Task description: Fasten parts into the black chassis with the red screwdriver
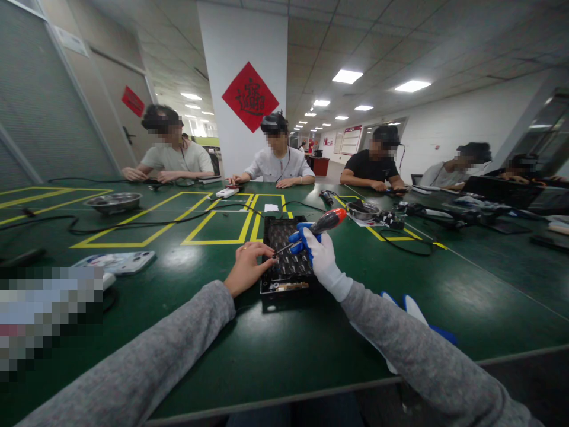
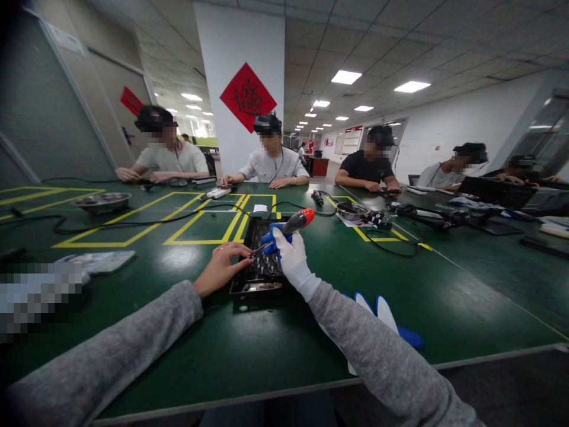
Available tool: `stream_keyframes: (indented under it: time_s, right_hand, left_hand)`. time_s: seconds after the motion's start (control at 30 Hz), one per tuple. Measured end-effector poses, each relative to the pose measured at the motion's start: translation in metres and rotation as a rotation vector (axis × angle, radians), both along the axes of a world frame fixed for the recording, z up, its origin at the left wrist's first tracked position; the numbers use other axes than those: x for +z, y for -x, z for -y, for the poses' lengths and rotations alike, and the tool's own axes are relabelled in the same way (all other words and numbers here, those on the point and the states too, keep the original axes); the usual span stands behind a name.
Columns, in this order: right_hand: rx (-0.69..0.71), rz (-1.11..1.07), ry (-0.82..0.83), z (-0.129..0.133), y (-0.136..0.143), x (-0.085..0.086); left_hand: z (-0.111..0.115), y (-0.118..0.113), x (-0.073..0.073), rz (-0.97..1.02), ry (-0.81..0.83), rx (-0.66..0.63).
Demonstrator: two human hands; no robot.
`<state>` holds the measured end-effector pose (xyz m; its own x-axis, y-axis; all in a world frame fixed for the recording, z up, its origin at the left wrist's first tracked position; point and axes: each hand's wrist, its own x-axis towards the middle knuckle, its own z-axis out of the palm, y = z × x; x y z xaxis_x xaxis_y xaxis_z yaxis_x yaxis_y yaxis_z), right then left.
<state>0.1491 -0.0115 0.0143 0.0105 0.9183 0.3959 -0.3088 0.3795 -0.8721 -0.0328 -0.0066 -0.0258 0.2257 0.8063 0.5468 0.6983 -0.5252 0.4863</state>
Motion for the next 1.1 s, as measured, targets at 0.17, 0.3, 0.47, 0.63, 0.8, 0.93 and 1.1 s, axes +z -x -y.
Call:
stream_keyframes:
  time_s: [0.17, 0.3, 0.47, 0.63, 0.8, 0.93, 1.1]
  right_hand:
    - [0.021, 0.041, -0.062, 0.0001, -0.0004, -0.0032]
    - [0.014, 0.073, -0.072, 0.0012, -0.0009, -0.0044]
    - [0.015, 0.079, -0.08, 0.004, -0.0018, -0.0038]
    - [0.027, 0.072, -0.085, 0.0042, -0.0017, -0.0029]
    - [0.036, 0.064, -0.07, 0.0035, -0.0014, -0.0024]
    - [0.041, 0.083, -0.068, 0.0039, -0.0012, -0.0011]
    - [0.028, 0.023, -0.035, 0.0052, -0.001, 0.0018]
  left_hand:
    - [0.0004, 0.0005, 0.0005, -0.026, -0.011, 0.008]
    - [-0.0003, 0.0006, 0.0, -0.035, -0.015, 0.005]
    - [-0.0018, 0.0006, 0.0008, -0.021, 0.001, -0.005]
    - [-0.0005, 0.0005, 0.0016, -0.017, 0.022, -0.002]
    - [0.0002, 0.0008, 0.0022, -0.023, 0.024, -0.019]
    - [-0.0009, 0.0018, 0.0015, -0.026, 0.02, -0.035]
    - [-0.0016, 0.0016, -0.0005, -0.001, 0.026, -0.039]
